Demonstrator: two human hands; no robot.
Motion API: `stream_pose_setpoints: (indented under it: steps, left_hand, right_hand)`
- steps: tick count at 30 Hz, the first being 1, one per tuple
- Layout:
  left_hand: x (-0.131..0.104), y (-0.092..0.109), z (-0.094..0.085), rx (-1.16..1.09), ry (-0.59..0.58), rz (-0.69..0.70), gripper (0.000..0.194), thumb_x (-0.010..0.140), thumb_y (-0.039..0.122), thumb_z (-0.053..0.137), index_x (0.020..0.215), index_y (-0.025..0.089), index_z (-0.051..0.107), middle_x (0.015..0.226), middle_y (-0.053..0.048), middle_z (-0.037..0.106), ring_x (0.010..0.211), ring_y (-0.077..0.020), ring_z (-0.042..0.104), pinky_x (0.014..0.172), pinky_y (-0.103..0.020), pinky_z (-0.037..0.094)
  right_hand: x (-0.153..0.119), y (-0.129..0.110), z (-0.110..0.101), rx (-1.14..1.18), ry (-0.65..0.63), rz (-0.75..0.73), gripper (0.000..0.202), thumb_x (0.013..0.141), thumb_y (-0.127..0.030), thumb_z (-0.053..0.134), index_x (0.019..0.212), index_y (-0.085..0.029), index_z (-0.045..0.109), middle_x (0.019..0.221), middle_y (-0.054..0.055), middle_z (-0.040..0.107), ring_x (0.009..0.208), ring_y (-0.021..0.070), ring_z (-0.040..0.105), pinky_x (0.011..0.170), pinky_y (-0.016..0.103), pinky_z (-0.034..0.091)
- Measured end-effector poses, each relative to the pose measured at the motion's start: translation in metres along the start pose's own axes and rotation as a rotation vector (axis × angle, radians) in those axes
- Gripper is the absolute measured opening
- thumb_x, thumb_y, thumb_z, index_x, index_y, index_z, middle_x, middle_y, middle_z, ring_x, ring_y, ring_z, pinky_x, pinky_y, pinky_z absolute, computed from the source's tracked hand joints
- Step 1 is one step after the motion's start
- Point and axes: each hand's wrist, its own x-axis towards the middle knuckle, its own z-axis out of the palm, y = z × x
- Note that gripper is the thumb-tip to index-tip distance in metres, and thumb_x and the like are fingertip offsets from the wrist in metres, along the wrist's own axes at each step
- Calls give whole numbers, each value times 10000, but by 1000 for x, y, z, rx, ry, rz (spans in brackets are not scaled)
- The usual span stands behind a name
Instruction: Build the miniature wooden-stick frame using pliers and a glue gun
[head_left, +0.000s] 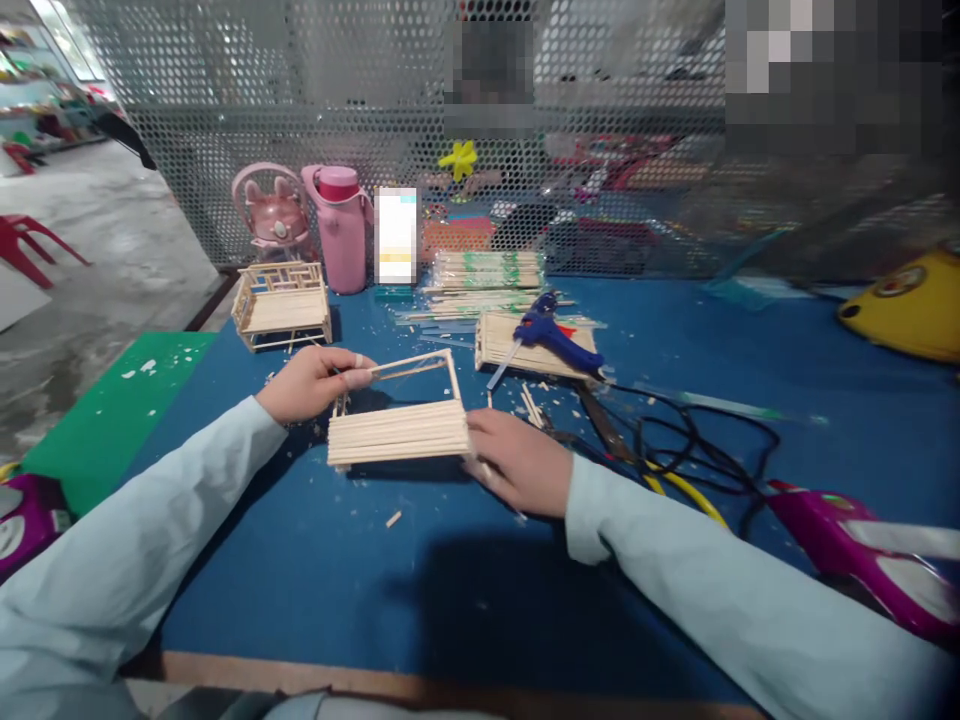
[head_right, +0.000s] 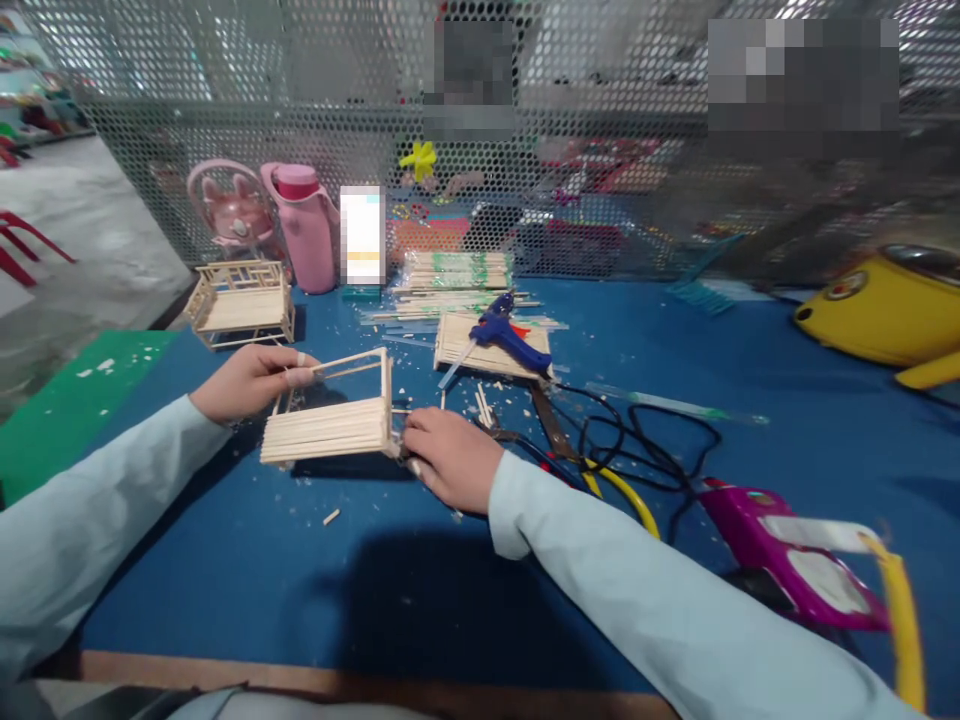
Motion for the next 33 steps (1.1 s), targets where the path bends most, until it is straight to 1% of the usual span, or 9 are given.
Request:
stream_pose_setpoints:
  steps: [3,7,10,14,17,21,27,30,33]
  left_hand:
    - [1,-3,-2,-6,30,-9,317,800,408,539,900,165,717,789,-34,714,685,-161,615,644,-284,493]
    - [0,-1,-1,5,47,0,308,800,399,544,886,161,718,766,-40,711,649,-154,603,613,-286,490]
    - [-1,2,1,20,56,23,282,802,384,545,860,168,718,807,-41,721,693,-157,618,671,-295,500]
    - [-3,3,3,49,67,48,278,820,382,532,832,178,719,838,-37,725,757,-167,631,730,-298,493]
    - [-3,3,4,72,95,52,281,829,381,527,850,178,721,848,-37,726,777,-171,633,745,-295,481]
    - [-3,1,4,98,168,35,274,813,367,540,873,173,724,831,-40,728,744,-173,625,715,-288,467]
    - [-1,-2,-8,79,344,-32,283,777,383,584,861,156,731,805,-51,727,745,-188,610,719,-291,449]
    - [1,-5,-16,8,431,-69,328,769,421,589,890,147,723,834,-54,723,775,-186,603,721,-283,449]
    - [2,-7,-19,-92,466,-110,408,773,490,565,879,124,711,758,-45,696,669,-150,564,614,-254,432]
  right_hand:
    - [-7,2,-7,18,18,18,175,747,-185,502,888,-159,602,964,140,589,916,245,544,829,427,459]
    - [3,-1,-3,46,64,53,548,619,-141,511,1165,-94,512,1221,211,516,1177,315,448,983,505,366]
    - [12,-9,-8,180,30,46,683,567,-142,520,1248,-121,463,1265,173,516,1232,290,431,1039,469,329]
    - [15,-28,-25,710,-58,101,663,650,-233,579,1288,-156,416,1118,101,601,1097,215,548,990,403,393]
    - [15,-39,-29,837,-112,259,551,767,-299,471,1290,-147,385,766,4,596,719,139,603,734,309,511]
    - [12,-39,-22,622,-184,437,415,891,-278,246,1212,-125,460,551,-56,424,444,106,417,465,223,405]
    - [-5,-20,-32,159,-298,548,235,816,-173,416,909,-183,632,714,62,624,688,181,584,665,304,431]
    - [-11,-13,-42,-108,-303,645,246,757,-87,408,817,-148,638,719,144,637,704,260,615,647,372,417]
    - [-9,-14,-47,-223,-332,630,224,731,-69,431,746,-153,638,671,140,637,667,266,632,607,357,427]
